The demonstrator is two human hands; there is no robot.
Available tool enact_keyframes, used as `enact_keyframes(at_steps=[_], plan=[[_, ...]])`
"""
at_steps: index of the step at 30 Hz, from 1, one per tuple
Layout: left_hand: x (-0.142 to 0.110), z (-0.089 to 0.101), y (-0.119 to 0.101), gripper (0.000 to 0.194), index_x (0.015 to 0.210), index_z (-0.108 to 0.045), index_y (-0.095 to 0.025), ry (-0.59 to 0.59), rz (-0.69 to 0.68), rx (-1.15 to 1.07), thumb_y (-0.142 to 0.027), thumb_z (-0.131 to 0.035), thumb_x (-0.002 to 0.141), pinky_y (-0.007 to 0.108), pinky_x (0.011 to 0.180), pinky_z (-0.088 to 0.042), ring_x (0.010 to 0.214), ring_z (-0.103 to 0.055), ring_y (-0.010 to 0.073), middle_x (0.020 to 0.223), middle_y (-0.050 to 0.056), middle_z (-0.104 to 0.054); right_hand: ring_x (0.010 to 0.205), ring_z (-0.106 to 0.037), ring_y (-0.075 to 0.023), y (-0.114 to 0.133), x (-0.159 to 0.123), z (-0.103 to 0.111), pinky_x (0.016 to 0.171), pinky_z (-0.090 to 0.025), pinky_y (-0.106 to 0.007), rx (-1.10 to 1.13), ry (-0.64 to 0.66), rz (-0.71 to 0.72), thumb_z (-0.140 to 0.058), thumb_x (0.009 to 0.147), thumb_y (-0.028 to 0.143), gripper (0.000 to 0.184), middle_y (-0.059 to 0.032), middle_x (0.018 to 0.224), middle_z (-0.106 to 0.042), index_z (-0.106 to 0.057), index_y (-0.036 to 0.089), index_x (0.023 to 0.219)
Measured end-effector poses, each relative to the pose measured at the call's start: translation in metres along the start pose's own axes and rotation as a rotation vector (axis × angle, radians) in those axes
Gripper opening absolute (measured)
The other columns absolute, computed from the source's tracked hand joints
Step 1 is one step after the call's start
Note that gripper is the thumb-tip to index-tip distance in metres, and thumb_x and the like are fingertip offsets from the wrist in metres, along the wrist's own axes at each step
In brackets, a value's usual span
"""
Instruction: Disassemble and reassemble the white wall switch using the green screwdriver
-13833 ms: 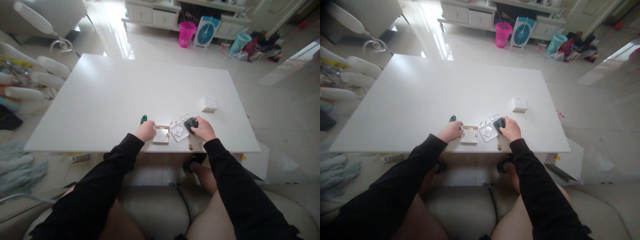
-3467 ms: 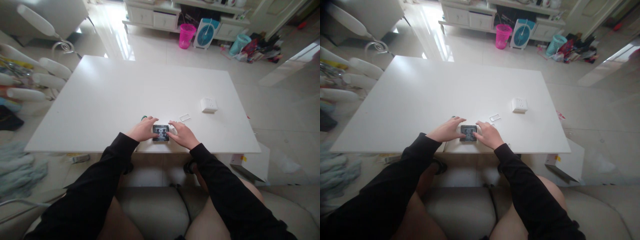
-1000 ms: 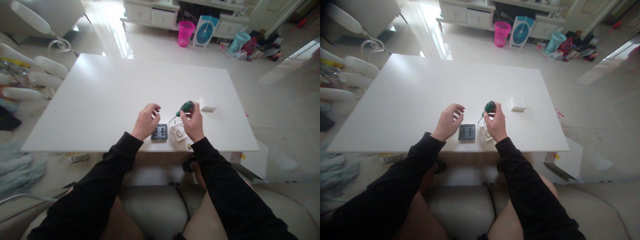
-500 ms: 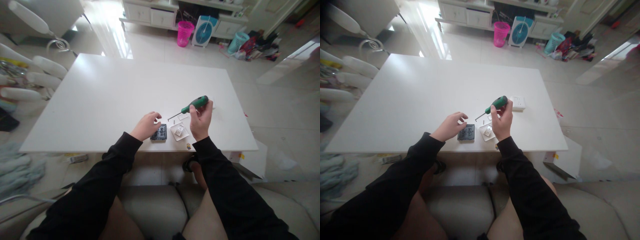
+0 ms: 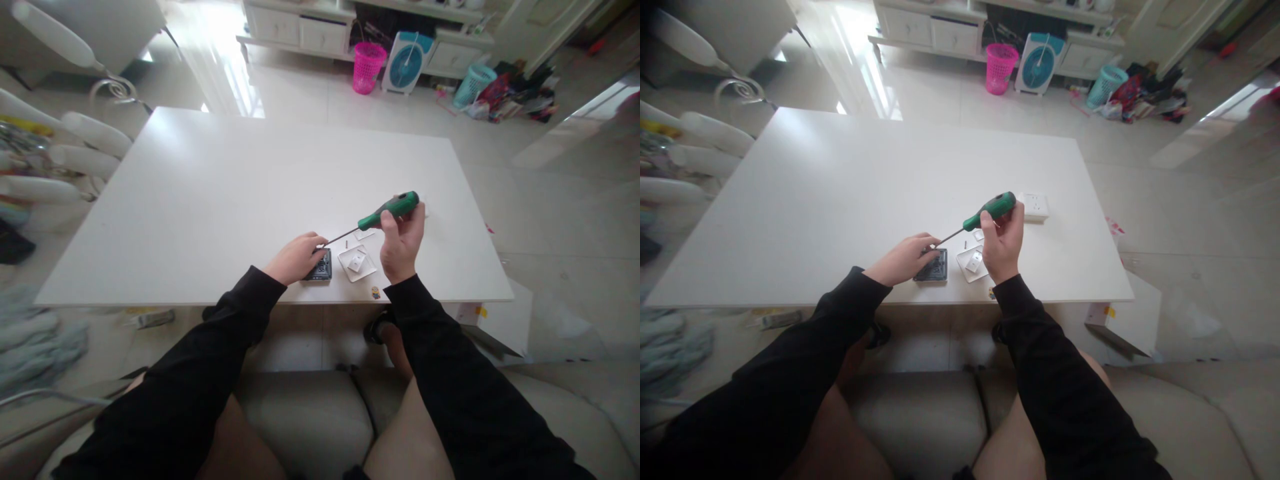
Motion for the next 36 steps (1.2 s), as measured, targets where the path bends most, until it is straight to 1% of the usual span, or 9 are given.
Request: enact_keyframes(at_steps=[3,9,14,18,21,23,26,31,36], plan=[[0.000,0.000,-0.002,0.031,0.111,-0.074,-0.016,0.007,-0.007,-0.006,-0.029,-0.047,0.102,0.038,0.096,-0.052,0.103,-0.068,0.0243,0.114,0.013,-0.072,0.098,-0.065,-0.0210,0.000,-0.001,0.000,0.080,-0.067,-0.043,0.003,-0.003,0.002,-0.066,0.096,0.053,0.035,-0.0050,0.109,-0.059,-0.051,0.029,0.116],[0.001,0.001,-0.006,0.033,0.093,-0.072,-0.016,0.010,-0.023,0.036,-0.030,-0.045,0.104,0.035,0.084,-0.049,0.092,-0.066,0.0232,0.098,0.011,-0.072,0.099,-0.066,-0.0219,-0.004,-0.001,0.000,0.079,-0.068,-0.045,0.005,0.011,-0.009,-0.066,0.096,0.054,0.037,-0.0058,0.109,-0.060,-0.050,0.029,0.117],[0.001,0.001,-0.005,0.031,0.087,-0.070,-0.017,0.026,-0.014,0.069,-0.030,-0.047,0.103,0.033,0.076,-0.044,0.084,-0.064,0.0215,0.090,0.009,-0.072,0.096,-0.066,-0.0209,-0.008,0.000,0.000,0.078,-0.068,-0.043,0.015,0.028,-0.008,-0.065,0.098,0.053,0.035,-0.0059,0.109,-0.060,-0.050,0.029,0.119],[0.000,0.000,-0.004,0.035,0.081,-0.069,-0.019,0.050,0.002,0.089,-0.033,-0.046,0.103,0.032,0.070,-0.039,0.076,-0.062,0.0201,0.081,0.007,-0.071,0.096,-0.067,-0.0206,-0.008,0.000,-0.002,0.076,-0.067,-0.040,0.008,0.058,0.027,-0.063,0.099,0.051,0.033,-0.0058,0.110,-0.060,-0.050,0.030,0.122],[-0.001,0.000,-0.005,0.036,0.082,-0.070,-0.018,0.052,0.000,0.113,-0.033,-0.045,0.103,0.032,0.071,-0.040,0.078,-0.063,0.0203,0.083,0.008,-0.072,0.097,-0.067,-0.0205,-0.009,-0.001,-0.001,0.076,-0.067,-0.039,-0.011,0.071,0.045,-0.062,0.101,0.050,0.033,-0.0057,0.112,-0.060,-0.050,0.031,0.124],[-0.001,-0.001,-0.005,0.036,0.084,-0.071,-0.018,0.064,0.004,0.135,-0.032,-0.044,0.104,0.032,0.072,-0.041,0.079,-0.064,0.0205,0.086,0.009,-0.073,0.098,-0.068,-0.0212,-0.010,-0.001,-0.004,0.076,-0.066,-0.039,-0.027,0.096,0.042,-0.060,0.101,0.052,0.036,-0.0061,0.114,-0.061,-0.050,0.033,0.129],[-0.001,-0.005,-0.006,0.036,0.084,-0.071,-0.017,0.087,-0.002,0.167,-0.032,-0.044,0.104,0.032,0.074,-0.043,0.082,-0.065,0.0210,0.089,0.009,-0.073,0.101,-0.069,-0.0225,-0.009,-0.003,-0.011,0.077,-0.066,-0.040,-0.033,0.149,0.030,-0.059,0.101,0.054,0.043,-0.0066,0.116,-0.062,-0.049,0.035,0.138],[-0.001,-0.011,-0.009,0.035,0.085,-0.073,-0.018,0.113,-0.044,0.192,-0.031,-0.045,0.103,0.033,0.077,-0.045,0.086,-0.065,0.0218,0.092,0.009,-0.072,0.094,-0.070,-0.0207,0.003,-0.006,-0.028,0.075,-0.065,-0.037,-0.013,0.185,0.026,-0.064,0.099,0.054,0.051,-0.0059,0.116,-0.067,-0.050,0.035,0.145],[0.001,-0.015,-0.014,0.036,0.083,-0.073,-0.018,0.110,-0.070,0.132,-0.033,-0.047,0.102,0.032,0.076,-0.045,0.083,-0.064,0.0207,0.090,0.008,-0.070,0.100,-0.069,-0.0227,0.014,-0.011,-0.042,0.081,-0.065,-0.040,-0.022,0.252,0.050,-0.067,0.096,0.057,0.062,-0.0079,0.132,-0.066,-0.047,0.035,0.151]])
Point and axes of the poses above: each hand's wrist, its own x-axis towards the middle knuckle, its own z-axis out of the back of the hand, y = z × x, the point moved 10 cm from there along x, towards the middle knuckle
